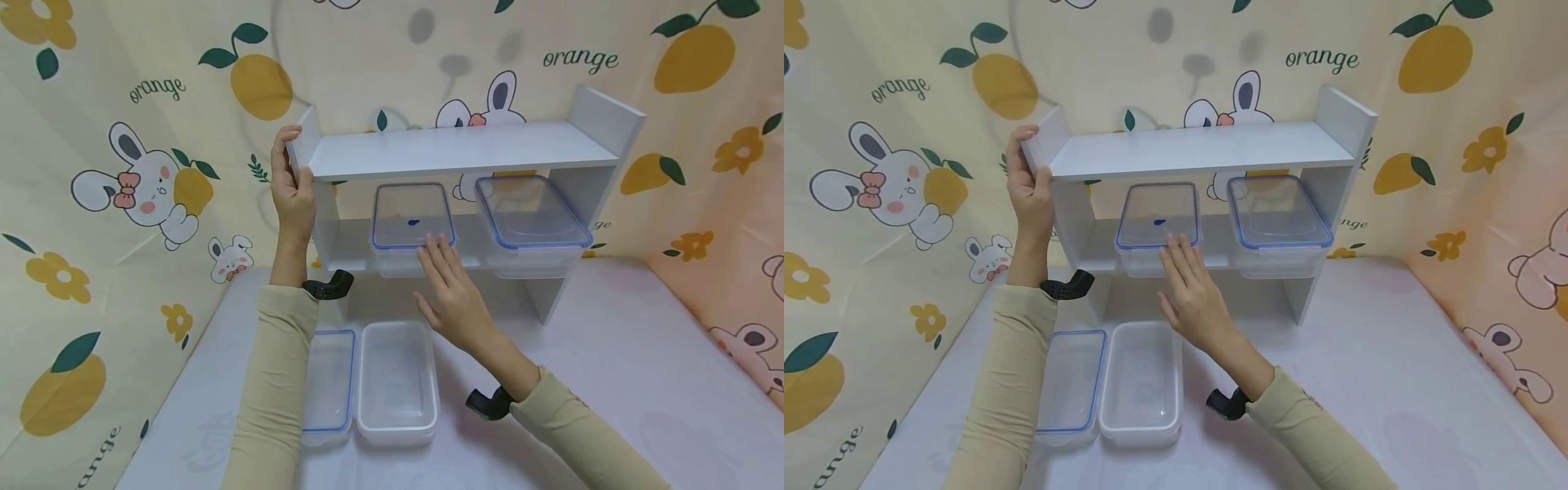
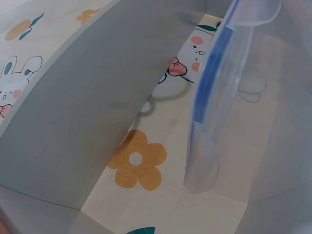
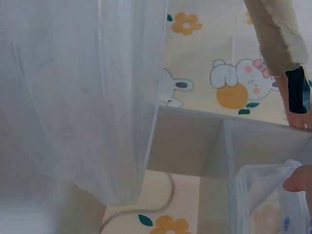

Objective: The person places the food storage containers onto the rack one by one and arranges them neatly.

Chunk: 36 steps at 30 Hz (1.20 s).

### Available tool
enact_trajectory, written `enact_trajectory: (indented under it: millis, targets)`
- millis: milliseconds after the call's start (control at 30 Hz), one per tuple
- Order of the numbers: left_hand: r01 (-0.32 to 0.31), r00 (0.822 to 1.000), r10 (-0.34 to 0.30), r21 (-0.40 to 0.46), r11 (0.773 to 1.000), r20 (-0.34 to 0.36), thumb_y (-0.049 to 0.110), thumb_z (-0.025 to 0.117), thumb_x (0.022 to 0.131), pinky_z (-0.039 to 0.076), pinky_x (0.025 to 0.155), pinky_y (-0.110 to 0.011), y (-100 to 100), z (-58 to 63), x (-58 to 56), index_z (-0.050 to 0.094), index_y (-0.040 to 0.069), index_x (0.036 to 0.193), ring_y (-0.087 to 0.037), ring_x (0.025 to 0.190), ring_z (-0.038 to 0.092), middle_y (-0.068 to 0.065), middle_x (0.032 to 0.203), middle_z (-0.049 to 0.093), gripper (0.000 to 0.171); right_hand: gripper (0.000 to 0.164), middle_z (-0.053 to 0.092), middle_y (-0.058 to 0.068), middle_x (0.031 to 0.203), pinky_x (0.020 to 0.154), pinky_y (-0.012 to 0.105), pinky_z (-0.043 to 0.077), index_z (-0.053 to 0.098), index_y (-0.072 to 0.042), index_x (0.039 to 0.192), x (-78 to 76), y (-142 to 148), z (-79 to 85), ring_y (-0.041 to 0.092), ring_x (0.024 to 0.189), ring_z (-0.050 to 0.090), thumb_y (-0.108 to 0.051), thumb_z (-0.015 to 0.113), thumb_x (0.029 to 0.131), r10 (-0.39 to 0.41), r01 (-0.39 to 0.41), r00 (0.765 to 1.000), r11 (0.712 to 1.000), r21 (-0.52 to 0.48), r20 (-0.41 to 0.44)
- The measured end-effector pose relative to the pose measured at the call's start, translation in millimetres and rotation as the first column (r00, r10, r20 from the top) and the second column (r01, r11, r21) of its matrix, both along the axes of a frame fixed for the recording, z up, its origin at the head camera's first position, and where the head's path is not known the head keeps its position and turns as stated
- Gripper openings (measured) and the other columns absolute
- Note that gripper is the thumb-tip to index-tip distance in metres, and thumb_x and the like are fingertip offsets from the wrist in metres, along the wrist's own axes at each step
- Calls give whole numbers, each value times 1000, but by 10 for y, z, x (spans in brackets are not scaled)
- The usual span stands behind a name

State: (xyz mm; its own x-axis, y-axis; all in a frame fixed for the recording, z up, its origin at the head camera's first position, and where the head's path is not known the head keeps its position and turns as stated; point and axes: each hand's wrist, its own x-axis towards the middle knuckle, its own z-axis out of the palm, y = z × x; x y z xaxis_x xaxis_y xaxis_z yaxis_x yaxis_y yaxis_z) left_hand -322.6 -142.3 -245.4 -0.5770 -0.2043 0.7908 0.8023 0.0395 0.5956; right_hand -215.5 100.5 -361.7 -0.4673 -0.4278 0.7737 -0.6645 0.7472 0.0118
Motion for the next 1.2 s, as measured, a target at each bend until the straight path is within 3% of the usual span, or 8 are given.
enact_trajectory:
  millis: [133, 300, 567, 733, 833, 1033, 1200]
  targets:
    - [-1, 1000, 1, 0, 1000, -10, -12, 34, 83, 29, 117, -26, -7, -3, -10, 41, -2, 130, -7, 132, 37, -11, 142, 42, 49, 74, 33, 29, 152, 125, 34, 6, 38, 10, 141, 36, 5, -34, 41, 147, 24, -11, 72, 78, 51, -51, 999, 997, -55, 7]
    - [3, 1000, -3, 6, 1000, -6, -12, 33, 83, 30, 116, -26, 16, 5, 16, 40, -4, 130, -8, 132, 37, -15, 142, 41, 49, 73, 38, 29, 149, 124, 30, 12, 41, 10, 140, 115, 41, -90, 42, 144, 29, -8, 73, 76, 112, -109, 994, 984, -140, 13]
    - [9, 1000, -9, 10, 1000, 13, -11, 32, 83, 29, 117, -28, 87, 118, 255, 41, -5, 128, -9, 131, 38, -16, 141, 41, 45, 70, 44, 26, 146, 121, 21, 18, 44, 5, 140, 245, 104, -151, 42, 139, 37, -1, 70, 75, 195, -169, 979, 939, -300, 61]
    - [4, 1000, -4, 8, 1000, 14, -11, 32, 84, 30, 117, -33, 44, 55, 122, 41, -3, 128, -9, 131, 37, -13, 141, 41, 46, 66, 48, 26, 143, 120, 21, 21, 48, 7, 136, 303, 123, -178, 39, 138, 40, 3, 69, 74, 230, -195, 972, 913, -359, 56]
    - [6, 1000, -6, 13, 1000, 4, -12, 33, 83, 31, 116, -30, 14, 14, 40, 41, -3, 128, -9, 131, 37, -11, 141, 42, 47, 63, 51, 26, 140, 119, 19, 23, 50, 8, 133, 345, 132, -206, 39, 135, 43, 4, 69, 73, 240, -195, 968, 899, -393, 70]
    - [23, 999, -22, 32, 999, -25, -15, 32, 82, 31, 110, -24, -2, 2, 1, 42, -3, 127, -9, 129, 38, -12, 140, 42, 47, 57, 57, 25, 134, 115, 11, 25, 54, 7, 130, 449, 132, -307, 41, 126, 51, 4, 68, 75, 238, -142, 957, 883, -448, 165]
    - [31, 999, -30, 41, 999, -8, -15, 31, 82, 32, 111, -29, 10, 14, 6, 42, -3, 126, -11, 130, 38, -12, 139, 42, 47, 55, 59, 24, 131, 112, 8, 26, 55, 6, 128, 511, 118, -417, 41, 122, 55, 5, 69, 75, 237, -109, 946, 876, -469, 223]
